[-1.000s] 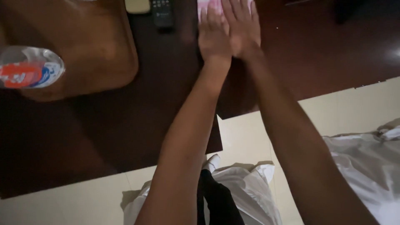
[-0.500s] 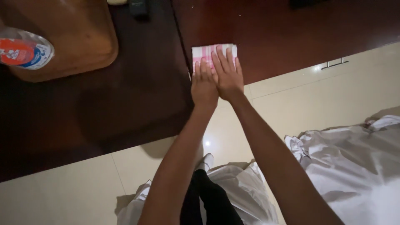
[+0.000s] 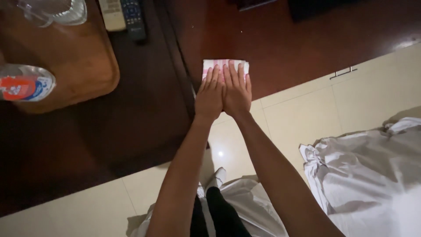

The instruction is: The person sprays a cleaning solution onto a wooden TV stand and then wipes the surface with a pink and white checkered cloth. The person moves around the stand to clean different sections of the surface.

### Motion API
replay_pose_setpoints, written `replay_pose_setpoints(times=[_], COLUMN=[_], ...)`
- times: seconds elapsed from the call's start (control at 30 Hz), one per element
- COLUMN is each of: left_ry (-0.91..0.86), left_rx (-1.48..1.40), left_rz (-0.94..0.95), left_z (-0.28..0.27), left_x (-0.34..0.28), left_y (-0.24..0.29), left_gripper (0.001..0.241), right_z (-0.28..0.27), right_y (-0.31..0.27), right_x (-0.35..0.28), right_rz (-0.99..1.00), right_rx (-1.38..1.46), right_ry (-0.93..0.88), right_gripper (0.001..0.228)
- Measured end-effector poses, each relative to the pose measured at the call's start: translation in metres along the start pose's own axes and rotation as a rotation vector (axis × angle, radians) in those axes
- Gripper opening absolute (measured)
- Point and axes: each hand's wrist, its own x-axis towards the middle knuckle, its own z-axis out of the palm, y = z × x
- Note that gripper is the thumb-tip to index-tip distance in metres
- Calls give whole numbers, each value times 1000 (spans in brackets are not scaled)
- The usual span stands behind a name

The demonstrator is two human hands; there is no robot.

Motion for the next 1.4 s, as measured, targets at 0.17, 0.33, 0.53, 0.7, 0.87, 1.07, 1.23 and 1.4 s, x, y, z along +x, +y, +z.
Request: replay_pose_setpoints(times=[0.17, 0.33, 0.53, 0.7, 0.87, 1.07, 1.23, 1.4], left_ry=[56, 199, 329, 62, -241, -337, -286, -167], left_rx=[7, 34, -83, -138, 26, 93, 74, 29], left_rz=[33, 166, 164, 111, 78, 26, 90, 129], left_z=[-2, 9, -1, -21, -32, -39, -33, -18], left_x=[44, 91, 146, 190, 212, 194, 159, 106], left_y=[-14, -21, -31, -37, -34, -21, -12, -6], left_gripper=[53, 51, 45, 52, 56, 62, 61, 60], right_z=[1, -20, -24, -24, -11, -25, -32, -24], right_y=[9, 14, 23, 32, 47, 43, 33, 30], right_x=[56, 88, 140, 176, 192, 170, 127, 80], right_rz=[29, 165, 180, 199, 151, 157, 179, 194], right_rx=[-126, 32, 79, 53, -4, 11, 72, 39], right_ry=[-94, -144, -55, -54, -24, -73, -54, -43], right_gripper=[64, 60, 61, 60, 58, 61, 61, 61])
